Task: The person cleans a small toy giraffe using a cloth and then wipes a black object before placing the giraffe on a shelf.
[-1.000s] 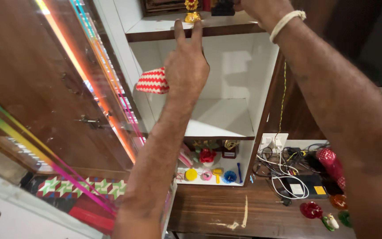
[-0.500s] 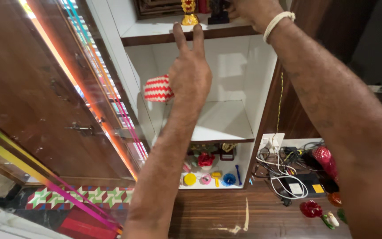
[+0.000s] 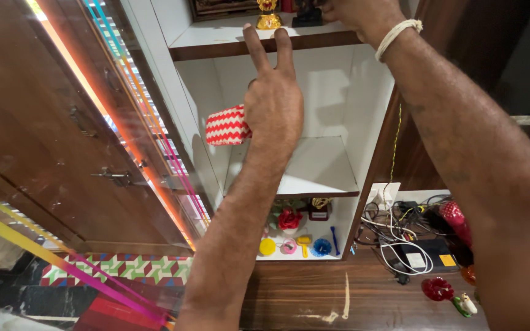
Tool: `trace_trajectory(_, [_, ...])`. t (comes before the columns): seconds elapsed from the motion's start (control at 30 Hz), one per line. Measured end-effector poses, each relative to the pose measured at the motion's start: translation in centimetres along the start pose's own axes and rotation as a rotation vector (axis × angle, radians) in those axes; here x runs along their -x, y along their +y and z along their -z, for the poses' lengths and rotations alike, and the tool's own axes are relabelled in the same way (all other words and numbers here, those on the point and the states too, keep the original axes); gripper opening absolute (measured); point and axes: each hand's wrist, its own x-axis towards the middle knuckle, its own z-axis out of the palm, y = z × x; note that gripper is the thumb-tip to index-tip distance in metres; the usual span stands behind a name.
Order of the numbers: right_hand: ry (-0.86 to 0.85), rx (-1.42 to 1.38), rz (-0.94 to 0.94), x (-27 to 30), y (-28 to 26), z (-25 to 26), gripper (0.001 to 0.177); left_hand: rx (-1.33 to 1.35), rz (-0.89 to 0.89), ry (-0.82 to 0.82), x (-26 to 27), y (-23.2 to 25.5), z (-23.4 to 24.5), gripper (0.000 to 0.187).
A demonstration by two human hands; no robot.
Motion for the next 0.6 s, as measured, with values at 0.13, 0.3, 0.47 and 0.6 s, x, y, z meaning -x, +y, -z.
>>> trace_trajectory(0.13, [-0.089, -0.41, -0.495, 0.0, -2.3, 1.6, 0.019, -0.003, -0.008, 0.023, -0.1, 0.0, 0.0, 0.078])
trace_trajectory(0.3, [0.127, -0.619, -0.265, -0.3, -2.6, 1.4, 0.018, -0.001, -0.001, 0.0, -0.1, 0.1, 0.2, 0.078])
trace_trajectory(0.47, [0.101, -0.761, -0.703, -0.1, -5.1, 3.6, 0.025, 0.012, -0.005, -0.008, -0.2, 0.0, 0.2, 0.078])
trace_trajectory(0.6, [0.089, -0.564, -0.72, -0.2, -6.4, 4.8, 0.025, 0.015, -0.005, -0.033, -0.2, -0.1, 0.3, 0.079])
